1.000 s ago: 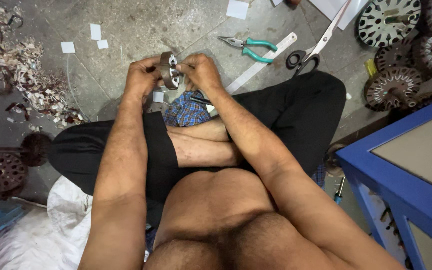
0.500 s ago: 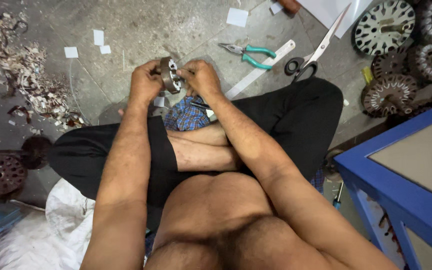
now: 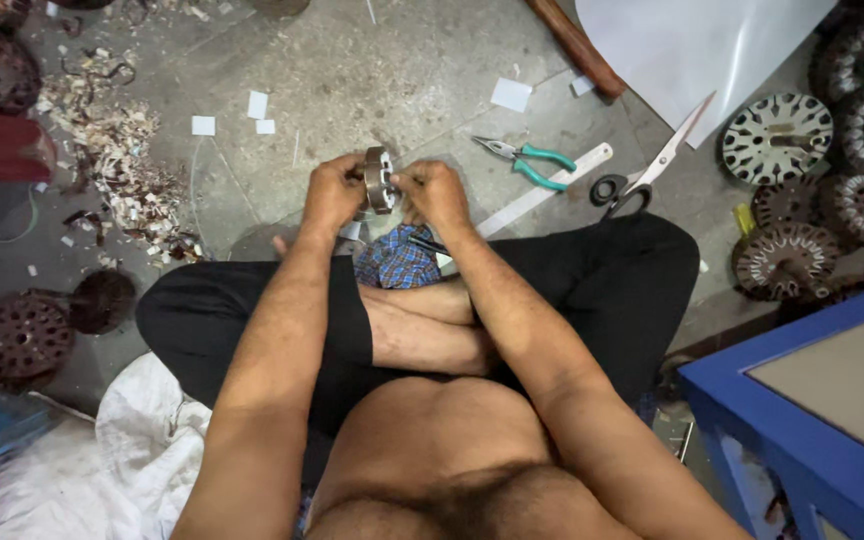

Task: The person sits on the floor and assembles small electrical components by inserting white rectangular pieces into slots on a circular metal part. They repeatedly pick up pieces from the floor, insert them into the component, and occasionally inspect the assembly.

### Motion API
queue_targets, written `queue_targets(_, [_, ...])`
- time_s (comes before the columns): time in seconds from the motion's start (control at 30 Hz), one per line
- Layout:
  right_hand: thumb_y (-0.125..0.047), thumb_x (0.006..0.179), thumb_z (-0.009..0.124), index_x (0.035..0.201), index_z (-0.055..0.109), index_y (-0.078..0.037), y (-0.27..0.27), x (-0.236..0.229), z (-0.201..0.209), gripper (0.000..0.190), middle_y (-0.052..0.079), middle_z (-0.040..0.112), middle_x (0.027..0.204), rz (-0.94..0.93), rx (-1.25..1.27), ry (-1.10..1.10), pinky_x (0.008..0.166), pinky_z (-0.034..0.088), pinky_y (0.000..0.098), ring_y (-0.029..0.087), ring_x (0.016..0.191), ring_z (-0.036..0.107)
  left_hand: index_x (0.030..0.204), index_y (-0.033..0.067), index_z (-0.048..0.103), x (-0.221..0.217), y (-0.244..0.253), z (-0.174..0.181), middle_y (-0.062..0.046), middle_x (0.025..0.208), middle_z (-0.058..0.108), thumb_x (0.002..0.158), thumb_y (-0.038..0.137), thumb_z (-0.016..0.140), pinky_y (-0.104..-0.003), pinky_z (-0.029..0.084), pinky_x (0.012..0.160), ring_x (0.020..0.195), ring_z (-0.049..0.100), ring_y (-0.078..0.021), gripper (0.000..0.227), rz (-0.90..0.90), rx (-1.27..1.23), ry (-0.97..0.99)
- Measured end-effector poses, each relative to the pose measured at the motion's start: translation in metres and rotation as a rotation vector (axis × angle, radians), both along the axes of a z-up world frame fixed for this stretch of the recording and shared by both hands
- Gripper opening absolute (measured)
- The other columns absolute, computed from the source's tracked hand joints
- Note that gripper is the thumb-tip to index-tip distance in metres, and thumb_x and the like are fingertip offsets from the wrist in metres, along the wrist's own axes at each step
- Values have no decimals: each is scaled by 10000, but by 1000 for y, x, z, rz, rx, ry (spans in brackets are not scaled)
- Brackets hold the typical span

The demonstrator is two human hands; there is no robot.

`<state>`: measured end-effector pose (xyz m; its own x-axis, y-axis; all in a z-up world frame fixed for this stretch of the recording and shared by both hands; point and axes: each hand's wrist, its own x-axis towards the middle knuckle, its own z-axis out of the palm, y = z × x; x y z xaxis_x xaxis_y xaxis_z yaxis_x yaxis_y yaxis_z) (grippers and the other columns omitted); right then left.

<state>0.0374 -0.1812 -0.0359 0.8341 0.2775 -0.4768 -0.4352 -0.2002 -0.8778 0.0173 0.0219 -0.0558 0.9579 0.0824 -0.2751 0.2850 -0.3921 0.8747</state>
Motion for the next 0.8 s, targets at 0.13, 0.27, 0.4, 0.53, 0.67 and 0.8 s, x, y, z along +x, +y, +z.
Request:
queue_targets(0.13, [-191,986,705,869,744,9,-1,-4,-5,234,89,707,602,55,-69,-90,415,548,286,161,471,696,1170,62,760,-1,-3,5,-119,985,790,840,-26,694,-304,586,769,843,742,-169,347,-33,135,-104])
queue_targets(0.27, [-162,957,705,931,711,12,-3,-1,-13,176,108,710,658,-25,21,-30,417,558,302,168,498,709,1240,70,700,-4,-11,21,-133,1022,765,839,-10,647,-314,596,776,881,761,-189,413,30,171,-55])
queue_targets(0.4, [-97,940,699,986,704,20,-9,-8,-14,126,106,726,749,-3,102,-63,474,590,291,154,564,729,1445,99,542,-17,-5,50,-159,1184,730,805,-114,633,-353,594,887,1066,721,-256,681,-143,203,24])
queue_targets(0.53, [-38,916,698,1001,715,15,-12,-13,-13,102,78,756,827,62,128,-193,526,604,276,134,620,744,1576,107,267,-27,-8,66,-182,1353,621,644,-96,825,-373,595,937,1188,659,-261,1105,-226,-201,136])
queue_targets(0.67, [-41,915,718,1018,723,-6,-10,-15,-8,109,80,752,793,77,57,-216,514,582,279,126,602,707,1567,101,316,-28,-14,65,-162,1345,629,669,21,925,-369,630,916,1152,693,-242,1087,-132,-129,127])
queue_targets(0.8, [-29,896,718,1010,726,-1,-9,-11,0,118,78,764,830,65,82,-264,514,602,277,120,640,722,1518,95,434,-25,-13,63,-137,1208,737,678,48,956,-357,636,926,1104,735,-227,990,-123,-30,158])
